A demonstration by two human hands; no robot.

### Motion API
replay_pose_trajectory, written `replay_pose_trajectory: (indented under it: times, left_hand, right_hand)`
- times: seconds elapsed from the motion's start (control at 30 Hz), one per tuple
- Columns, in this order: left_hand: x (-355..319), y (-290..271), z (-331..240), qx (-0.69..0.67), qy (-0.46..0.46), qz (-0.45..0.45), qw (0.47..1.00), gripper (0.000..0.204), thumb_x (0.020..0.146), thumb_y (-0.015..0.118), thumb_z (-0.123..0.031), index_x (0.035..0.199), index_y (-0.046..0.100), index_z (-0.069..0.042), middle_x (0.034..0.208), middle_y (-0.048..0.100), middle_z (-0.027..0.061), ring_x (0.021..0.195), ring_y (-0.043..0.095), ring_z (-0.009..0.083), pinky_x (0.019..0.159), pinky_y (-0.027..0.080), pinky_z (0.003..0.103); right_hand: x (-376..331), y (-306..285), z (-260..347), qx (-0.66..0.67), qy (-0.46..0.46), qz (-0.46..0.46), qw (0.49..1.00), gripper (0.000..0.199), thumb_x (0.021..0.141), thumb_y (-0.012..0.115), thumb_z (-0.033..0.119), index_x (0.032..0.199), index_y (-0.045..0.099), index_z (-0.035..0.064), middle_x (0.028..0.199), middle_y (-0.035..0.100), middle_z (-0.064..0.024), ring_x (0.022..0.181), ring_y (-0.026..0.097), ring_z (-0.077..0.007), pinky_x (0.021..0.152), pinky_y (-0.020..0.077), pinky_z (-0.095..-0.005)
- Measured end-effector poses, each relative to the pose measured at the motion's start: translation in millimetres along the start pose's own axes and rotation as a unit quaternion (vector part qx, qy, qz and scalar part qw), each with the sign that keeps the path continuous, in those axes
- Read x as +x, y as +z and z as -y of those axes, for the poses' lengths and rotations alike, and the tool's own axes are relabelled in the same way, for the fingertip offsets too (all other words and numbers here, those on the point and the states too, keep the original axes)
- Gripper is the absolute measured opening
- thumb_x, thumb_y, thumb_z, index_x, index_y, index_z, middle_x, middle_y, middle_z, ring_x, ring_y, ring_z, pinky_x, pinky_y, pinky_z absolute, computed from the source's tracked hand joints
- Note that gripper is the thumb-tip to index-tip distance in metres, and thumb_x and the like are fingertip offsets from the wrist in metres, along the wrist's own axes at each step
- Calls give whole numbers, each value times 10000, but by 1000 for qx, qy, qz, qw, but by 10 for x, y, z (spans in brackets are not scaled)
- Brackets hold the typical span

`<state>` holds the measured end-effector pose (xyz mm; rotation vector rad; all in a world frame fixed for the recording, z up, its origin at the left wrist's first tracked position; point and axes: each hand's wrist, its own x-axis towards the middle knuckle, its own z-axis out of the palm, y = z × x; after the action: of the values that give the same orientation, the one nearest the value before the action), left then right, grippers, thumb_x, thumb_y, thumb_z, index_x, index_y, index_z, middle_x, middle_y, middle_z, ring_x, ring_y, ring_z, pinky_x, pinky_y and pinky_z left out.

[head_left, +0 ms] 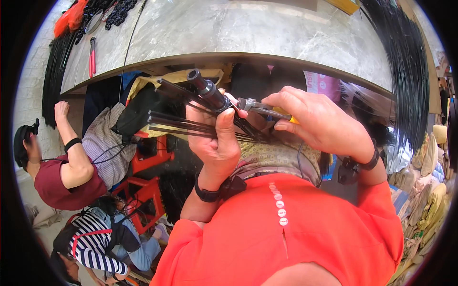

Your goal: The person organizes several thin black rods and inserts them into a central black plastic component, then uses pliers to secure a wire around the assembly.

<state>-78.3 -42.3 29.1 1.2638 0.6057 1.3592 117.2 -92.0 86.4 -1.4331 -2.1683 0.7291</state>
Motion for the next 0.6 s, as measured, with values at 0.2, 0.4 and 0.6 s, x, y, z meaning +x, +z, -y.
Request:
replay_pose_trajectory:
  times: [0.2,0.4,0.6]
  left_hand:
    - [3,-26,12,5,-3,6,1000,265,973,584,-72,1178,456,37,973,599,129,804,613,157,757,518,285]
    - [1,-39,26,33,6,7,999,309,981,580,-113,1228,489,48,1009,620,109,802,627,179,741,532,315]
    - [2,-20,13,30,-3,-2,1000,290,976,585,-92,1211,482,43,996,614,104,807,633,172,748,531,301]
  right_hand:
    - [28,-12,-7,8,9,20,1000,331,896,657,167,1146,502,15,953,569,-173,901,609,-381,729,497,-450]
    - [51,-53,-5,-23,5,26,999,301,894,654,153,1111,500,13,937,566,-174,894,609,-383,732,497,-449]
    - [76,-99,-48,-68,-15,23,997,274,850,679,116,1012,480,21,901,554,-159,855,602,-373,715,493,-439]
